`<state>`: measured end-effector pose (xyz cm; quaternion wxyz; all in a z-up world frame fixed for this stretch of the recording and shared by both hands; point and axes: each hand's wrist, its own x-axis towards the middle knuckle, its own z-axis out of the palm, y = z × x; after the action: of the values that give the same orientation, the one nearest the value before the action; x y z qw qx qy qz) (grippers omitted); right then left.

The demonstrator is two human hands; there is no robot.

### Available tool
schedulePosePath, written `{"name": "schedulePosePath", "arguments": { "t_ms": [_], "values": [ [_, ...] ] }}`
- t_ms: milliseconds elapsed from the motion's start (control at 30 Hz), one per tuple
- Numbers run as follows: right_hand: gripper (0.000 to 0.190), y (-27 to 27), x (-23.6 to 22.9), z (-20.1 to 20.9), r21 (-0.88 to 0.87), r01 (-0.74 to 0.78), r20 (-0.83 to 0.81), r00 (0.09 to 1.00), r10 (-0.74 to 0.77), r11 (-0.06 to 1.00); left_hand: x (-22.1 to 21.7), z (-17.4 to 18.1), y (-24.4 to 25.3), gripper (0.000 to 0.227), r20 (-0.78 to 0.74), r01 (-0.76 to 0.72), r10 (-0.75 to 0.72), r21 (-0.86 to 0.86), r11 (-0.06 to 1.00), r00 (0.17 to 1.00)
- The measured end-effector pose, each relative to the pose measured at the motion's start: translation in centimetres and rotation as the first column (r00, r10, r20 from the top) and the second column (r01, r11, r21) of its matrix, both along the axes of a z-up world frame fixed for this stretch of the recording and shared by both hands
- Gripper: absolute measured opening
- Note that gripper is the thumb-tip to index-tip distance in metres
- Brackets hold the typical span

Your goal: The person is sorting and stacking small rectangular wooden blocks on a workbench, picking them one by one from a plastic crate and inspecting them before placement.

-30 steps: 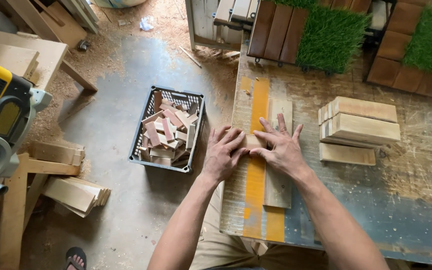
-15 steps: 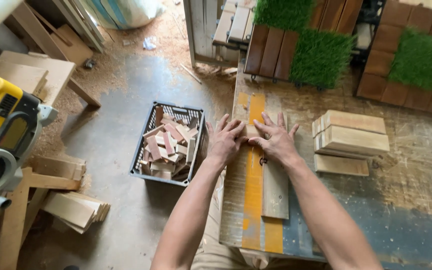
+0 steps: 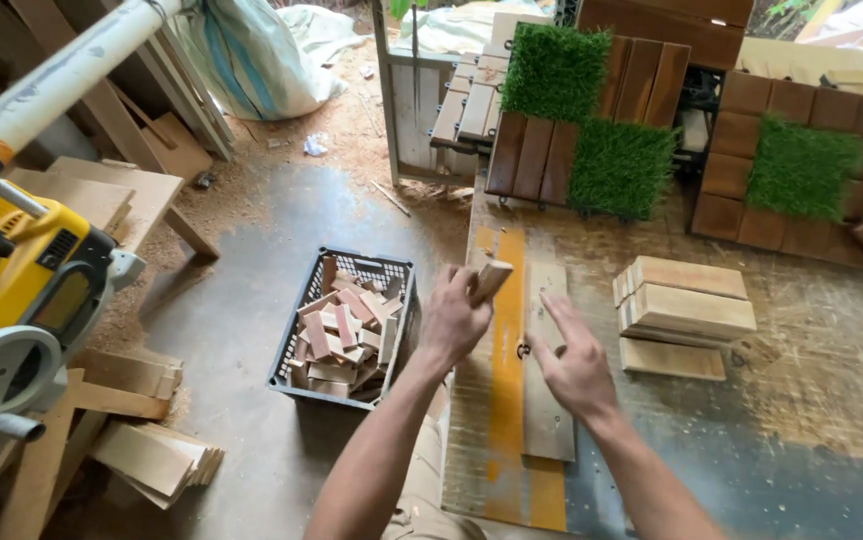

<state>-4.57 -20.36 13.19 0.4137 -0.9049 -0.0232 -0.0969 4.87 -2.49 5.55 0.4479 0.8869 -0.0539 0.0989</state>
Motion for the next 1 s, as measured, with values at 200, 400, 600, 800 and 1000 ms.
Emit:
{"name": "schedulePosePath", "arguments": {
  "t_ms": [200,400,600,800,1000],
  "values": [
    [0.09,2.8,-5.7,-1.7,-0.19,-0.297,0.063,0.947,0.314,0.936,-11.7,10.7,3.1,0.067,-0.261,-0.108,-0.049,-0.555,0.824,0.964],
    [0.066,2.3,-8.4,-7.2,-0.414,-0.196,0.148,0.949,0.278,0.889,-16.2,4.1,5.6,0.037,-0.393,-0.445,0.262,-0.508,0.737,0.882],
    [0.06,0.4,-7.9,-7.0,-0.42,-0.207,-0.002,0.974,0.227,0.884,-17.0,0.3,4.4,0.047,-0.447,-0.421,0.24,-0.366,0.83,0.862],
    [0.057,-0.3,-7.0,-6.8,-0.447,-0.237,0.029,0.96,0.279,0.863,-16.6,0.4,5.1,0.079,0.121,0.159,-0.166,0.069,0.985,0.979],
    [0.054,-0.2,-5.6,-6.7,-0.441,-0.19,0.036,0.973,0.228,0.877,-14.4,-3.8,3.8,0.042,0.244,0.199,-0.251,0.219,0.955,0.937]
  ]
}}
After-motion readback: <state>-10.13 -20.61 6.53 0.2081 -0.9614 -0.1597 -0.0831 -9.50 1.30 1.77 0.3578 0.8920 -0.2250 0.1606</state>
